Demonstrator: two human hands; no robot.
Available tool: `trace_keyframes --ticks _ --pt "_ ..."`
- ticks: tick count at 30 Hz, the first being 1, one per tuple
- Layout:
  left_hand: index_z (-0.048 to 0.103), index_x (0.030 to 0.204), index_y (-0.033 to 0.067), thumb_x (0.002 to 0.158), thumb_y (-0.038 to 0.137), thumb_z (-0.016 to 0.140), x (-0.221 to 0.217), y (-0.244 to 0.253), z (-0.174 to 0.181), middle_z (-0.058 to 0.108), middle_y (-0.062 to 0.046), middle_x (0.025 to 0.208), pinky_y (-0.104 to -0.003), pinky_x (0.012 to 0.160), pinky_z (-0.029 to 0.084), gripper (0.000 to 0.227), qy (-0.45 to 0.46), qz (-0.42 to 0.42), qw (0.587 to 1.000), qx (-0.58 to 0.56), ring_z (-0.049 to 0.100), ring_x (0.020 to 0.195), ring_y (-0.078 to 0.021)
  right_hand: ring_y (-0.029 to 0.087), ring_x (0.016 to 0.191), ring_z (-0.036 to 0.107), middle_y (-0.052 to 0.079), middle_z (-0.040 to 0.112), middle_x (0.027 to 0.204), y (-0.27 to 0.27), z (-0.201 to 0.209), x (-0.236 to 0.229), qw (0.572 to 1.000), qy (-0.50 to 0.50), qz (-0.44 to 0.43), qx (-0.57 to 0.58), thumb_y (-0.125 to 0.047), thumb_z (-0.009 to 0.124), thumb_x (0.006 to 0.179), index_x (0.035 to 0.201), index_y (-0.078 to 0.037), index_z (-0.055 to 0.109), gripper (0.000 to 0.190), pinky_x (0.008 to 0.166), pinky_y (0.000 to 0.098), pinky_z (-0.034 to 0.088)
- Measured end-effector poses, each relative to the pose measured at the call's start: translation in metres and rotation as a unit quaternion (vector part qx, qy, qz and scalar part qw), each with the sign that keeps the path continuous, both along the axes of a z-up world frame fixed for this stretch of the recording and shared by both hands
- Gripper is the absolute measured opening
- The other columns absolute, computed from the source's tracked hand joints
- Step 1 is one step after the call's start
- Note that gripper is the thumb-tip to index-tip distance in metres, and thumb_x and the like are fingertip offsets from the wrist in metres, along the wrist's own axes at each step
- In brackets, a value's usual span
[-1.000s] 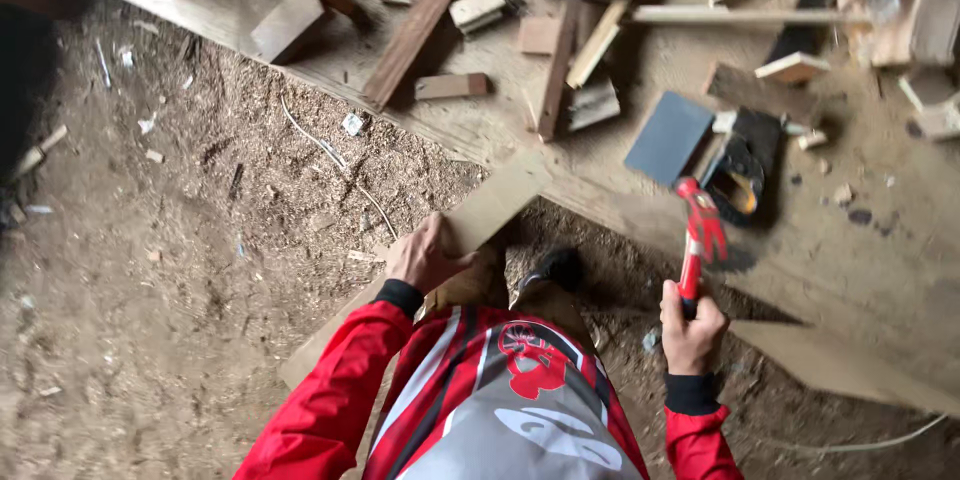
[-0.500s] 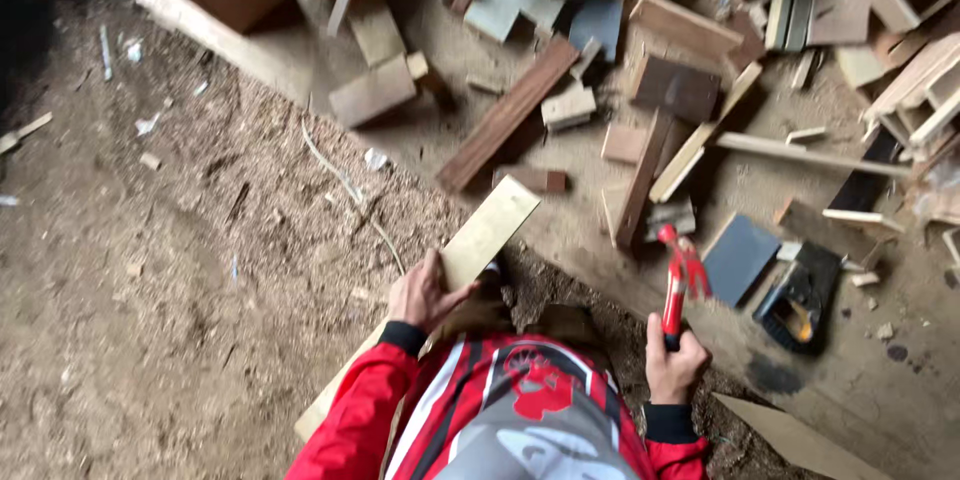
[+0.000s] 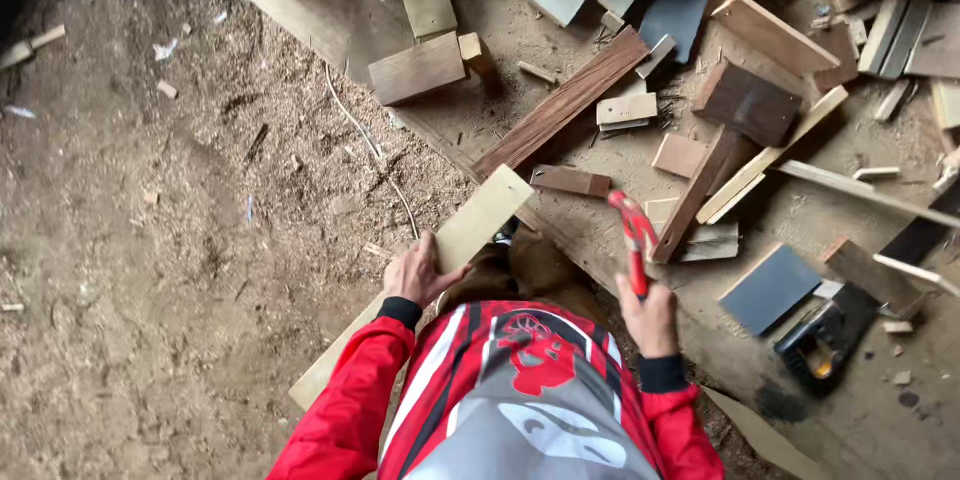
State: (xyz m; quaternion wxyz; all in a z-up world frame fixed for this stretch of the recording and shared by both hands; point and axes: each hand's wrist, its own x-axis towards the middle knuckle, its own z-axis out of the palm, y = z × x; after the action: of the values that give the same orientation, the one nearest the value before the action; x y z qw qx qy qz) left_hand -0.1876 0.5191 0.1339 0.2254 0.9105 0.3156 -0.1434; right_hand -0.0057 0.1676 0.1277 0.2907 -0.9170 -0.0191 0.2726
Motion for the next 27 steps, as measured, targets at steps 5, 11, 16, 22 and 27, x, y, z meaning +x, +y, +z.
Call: trace_keyframes --ticks 5,11,16,22,27 --pt "0.052 0.103 0.0057 0.067 0.078 0.076 0.001 -0.005 0.005 0.071 -0.017 0.092 -0.045 0.051 0.054 0.083 -0.002 0.045 0.998 0.037 0.071 0.067 -0.0345 0.031 0.054 0.054 0.022 0.053 0.060 0.047 -0.010 0.039 0.996 -0.015 0.069 0.049 -0.038 0.074 0.094 0.079 0.003 0.067 0.044 0.054 0.0444 0.043" --pt "0.055 0.123 0.0026 0.064 0.078 0.078 0.032 -0.013 0.028 0.070 -0.015 0.087 -0.043 0.048 0.053 0.098 0.021 0.026 0.997 0.069 0.069 0.059 -0.0310 0.011 0.055 0.053 0.000 0.056 0.063 0.104 0.023 0.071 0.973 0.005 0.039 0.225 -0.038 0.075 0.091 0.100 -0.003 0.073 0.036 0.053 0.0333 0.043" --pt "0.059 0.114 0.0044 0.065 0.069 0.083 0.071 -0.003 0.053 0.064 -0.010 0.086 -0.041 0.053 0.054 0.085 -0.133 -0.059 0.989 0.038 0.070 0.071 -0.0283 0.007 0.060 0.040 -0.007 0.039 0.068 0.149 0.047 0.094 0.961 -0.013 0.014 0.277 -0.040 0.088 0.078 0.122 -0.003 0.072 0.060 0.054 0.0286 0.039" --pt "0.061 0.116 0.0037 0.069 0.065 0.083 0.126 0.036 0.066 0.062 -0.010 0.089 -0.042 0.065 0.055 0.080 -0.149 -0.155 0.977 0.012 0.067 0.080 -0.0293 0.011 0.055 0.044 -0.001 0.048 0.061 0.169 0.052 0.100 0.974 -0.050 -0.143 0.170 -0.039 0.090 0.076 0.110 -0.001 0.075 0.054 0.051 0.0331 0.040" --pt "0.060 0.120 0.0044 0.071 0.065 0.082 0.169 0.065 0.073 0.064 -0.009 0.093 -0.043 0.067 0.057 0.081 -0.166 -0.259 0.951 -0.041 0.069 0.085 -0.0302 0.025 0.058 0.061 0.011 0.064 0.068 0.169 0.070 0.081 0.967 -0.153 -0.192 0.076 -0.035 0.084 0.089 0.101 -0.005 0.072 0.035 0.059 0.0378 0.050"
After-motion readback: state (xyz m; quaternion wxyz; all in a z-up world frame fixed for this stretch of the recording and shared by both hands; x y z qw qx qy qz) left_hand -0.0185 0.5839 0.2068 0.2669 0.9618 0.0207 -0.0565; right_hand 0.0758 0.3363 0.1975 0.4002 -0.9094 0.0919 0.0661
